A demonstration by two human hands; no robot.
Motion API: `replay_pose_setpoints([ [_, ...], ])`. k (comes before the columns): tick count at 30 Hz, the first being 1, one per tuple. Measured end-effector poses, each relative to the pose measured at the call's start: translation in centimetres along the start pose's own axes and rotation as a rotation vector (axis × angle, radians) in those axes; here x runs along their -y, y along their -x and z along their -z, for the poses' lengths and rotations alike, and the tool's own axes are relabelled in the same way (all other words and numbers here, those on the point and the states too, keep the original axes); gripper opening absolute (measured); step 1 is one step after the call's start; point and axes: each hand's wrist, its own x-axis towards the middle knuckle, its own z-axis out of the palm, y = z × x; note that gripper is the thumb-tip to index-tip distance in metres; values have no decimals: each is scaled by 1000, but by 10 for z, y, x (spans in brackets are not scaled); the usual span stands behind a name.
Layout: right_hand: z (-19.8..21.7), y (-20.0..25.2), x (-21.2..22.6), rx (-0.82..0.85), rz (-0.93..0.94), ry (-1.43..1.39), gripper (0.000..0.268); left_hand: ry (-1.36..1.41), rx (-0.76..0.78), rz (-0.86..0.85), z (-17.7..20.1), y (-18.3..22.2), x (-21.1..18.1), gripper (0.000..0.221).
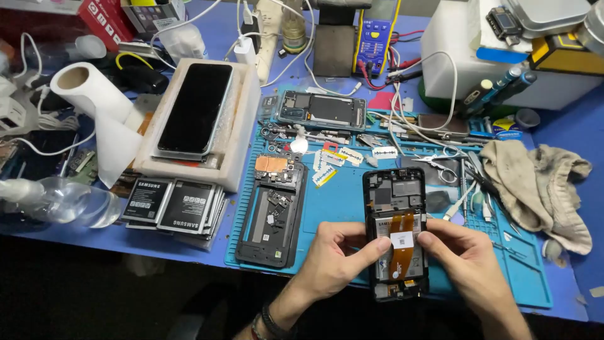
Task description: Installing a small internal circuit board and connecting ribbon cables inside a disassembled smartphone.
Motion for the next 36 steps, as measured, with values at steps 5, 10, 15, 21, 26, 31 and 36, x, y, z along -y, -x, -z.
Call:
replay_pose_setpoints([
  [5, 2, -1, -14, -27, 49, -59, 24, -39, -8, 5, -1, -2, 0, 23],
  [10, 0, -2, -20, -60, 94, -123, 22, -103, -35, 7, -5, -3, -12, 31],
  [15, 9, -6, -31, -143, 174, -158, 13, 96, -129, 30, -5, -9, 5, 62],
  [21, 5, -3, -23, -126, 205, -131, 14, 35, -30, 31, -3, -13, 2, 37],
  [26, 6, 0, -23, -144, 210, -83, 15, -129, -64, -70, -3, -13, -1, 37],
  [31, 7, 3, -18, -124, 220, -100, 15, -96, -71, -149, -7, -12, -3, 36],
  [36, 13, -3, -33, -180, 253, -121, 20, -149, -34, -105, -8, -14, -27, 45],
])
